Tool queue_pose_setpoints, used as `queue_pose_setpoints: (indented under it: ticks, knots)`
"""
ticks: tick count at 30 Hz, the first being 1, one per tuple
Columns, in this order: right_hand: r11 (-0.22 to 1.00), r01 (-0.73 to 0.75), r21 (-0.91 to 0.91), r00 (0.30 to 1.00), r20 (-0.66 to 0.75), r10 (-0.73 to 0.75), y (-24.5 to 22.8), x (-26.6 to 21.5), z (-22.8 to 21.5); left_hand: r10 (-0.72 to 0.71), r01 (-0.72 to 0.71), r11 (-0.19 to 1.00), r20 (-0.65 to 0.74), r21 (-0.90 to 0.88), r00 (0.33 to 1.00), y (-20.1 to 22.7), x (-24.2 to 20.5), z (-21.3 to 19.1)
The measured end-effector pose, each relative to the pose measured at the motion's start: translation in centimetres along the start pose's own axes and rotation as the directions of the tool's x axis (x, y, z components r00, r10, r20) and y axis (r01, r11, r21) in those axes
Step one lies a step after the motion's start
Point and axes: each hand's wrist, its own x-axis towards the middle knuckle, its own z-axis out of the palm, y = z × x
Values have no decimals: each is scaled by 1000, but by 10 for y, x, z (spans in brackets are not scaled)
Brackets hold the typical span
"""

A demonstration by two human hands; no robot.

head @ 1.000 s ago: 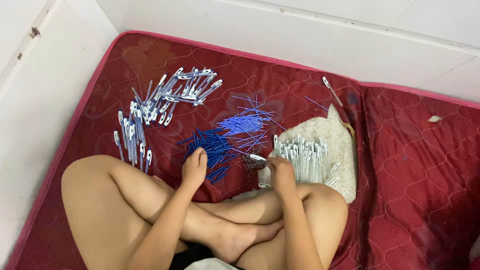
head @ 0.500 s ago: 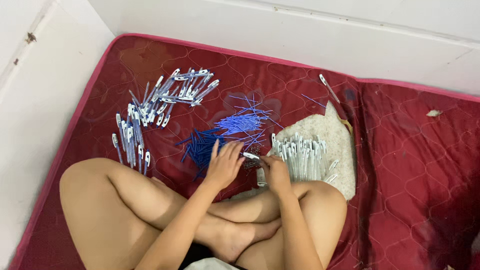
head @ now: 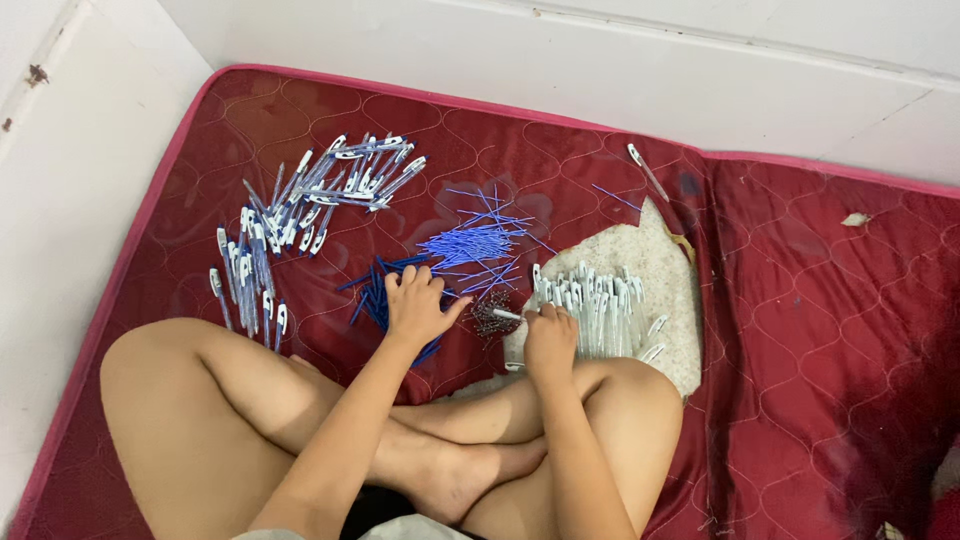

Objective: The person inserts blue ink refills into white pen barrels and places the assembled components into a container.

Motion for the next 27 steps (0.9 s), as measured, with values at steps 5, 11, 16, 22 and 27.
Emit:
queue_pose_setpoints:
  ticks: [5,11,16,22,27]
  knots:
    - [998,-9,-64,999,-32,7,-5,1,-5,-14,15,1000,-42,18,999,6,10,5]
    - [963,-235,132,969,-48,243,17,-2,-27,-85,85,996,18,10,996,15,63,16]
    - [796,-477,372,850,-36,526,63,5,-14,-175,190,982,297,-21,939,-1,90,-13]
    - [613,-759,219,635,40,771,79,17,19,-255,223,942,105,252,961,-140,44,4]
    - [632,-765,123,638,20,769,71,18,2,-569,468,793,199,391,798,-217,9,-52]
